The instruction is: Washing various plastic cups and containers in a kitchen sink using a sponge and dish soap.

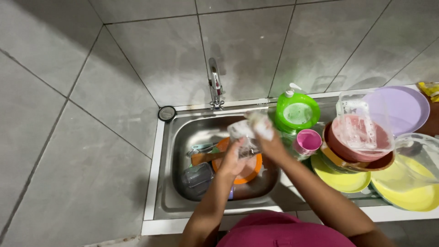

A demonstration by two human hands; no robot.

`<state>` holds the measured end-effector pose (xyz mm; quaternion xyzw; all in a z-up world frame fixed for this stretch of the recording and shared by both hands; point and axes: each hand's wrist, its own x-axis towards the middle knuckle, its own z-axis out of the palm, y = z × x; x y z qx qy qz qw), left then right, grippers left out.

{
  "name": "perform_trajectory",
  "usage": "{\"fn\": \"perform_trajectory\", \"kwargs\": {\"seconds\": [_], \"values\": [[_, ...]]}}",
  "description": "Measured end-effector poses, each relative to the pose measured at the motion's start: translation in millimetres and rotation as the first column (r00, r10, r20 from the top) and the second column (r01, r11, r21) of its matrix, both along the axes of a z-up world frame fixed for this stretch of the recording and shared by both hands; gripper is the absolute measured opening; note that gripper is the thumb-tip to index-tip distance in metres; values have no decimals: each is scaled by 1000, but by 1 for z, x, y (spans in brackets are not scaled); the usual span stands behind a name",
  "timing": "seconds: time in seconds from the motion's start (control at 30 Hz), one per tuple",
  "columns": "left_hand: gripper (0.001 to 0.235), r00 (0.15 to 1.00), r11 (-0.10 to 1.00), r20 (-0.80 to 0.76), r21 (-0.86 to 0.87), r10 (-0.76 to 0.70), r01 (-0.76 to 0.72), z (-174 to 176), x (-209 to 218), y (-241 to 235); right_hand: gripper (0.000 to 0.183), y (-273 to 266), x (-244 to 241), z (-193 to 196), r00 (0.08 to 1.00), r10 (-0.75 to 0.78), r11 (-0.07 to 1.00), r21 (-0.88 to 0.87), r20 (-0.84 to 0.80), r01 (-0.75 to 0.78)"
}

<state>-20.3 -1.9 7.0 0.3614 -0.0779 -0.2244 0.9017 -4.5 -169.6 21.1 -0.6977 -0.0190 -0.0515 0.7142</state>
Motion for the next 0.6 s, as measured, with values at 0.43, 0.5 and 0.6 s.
{"fn": "perform_trajectory", "kwargs": {"seconds": [0.43,0.5,0.6], "values": [[56,946,925,-90,-255,-313,282,40,-9,15,34,13,-6,55,986,-112,974,-185,126,134],[66,869,863,-196,-339,-454,374,49,-12,10,17,4,11,48,960,-51,981,-168,274,100],[66,944,945,-90,-118,-317,306,16,0,6,15,4,23,51,931,-45,986,-134,363,100]]}}
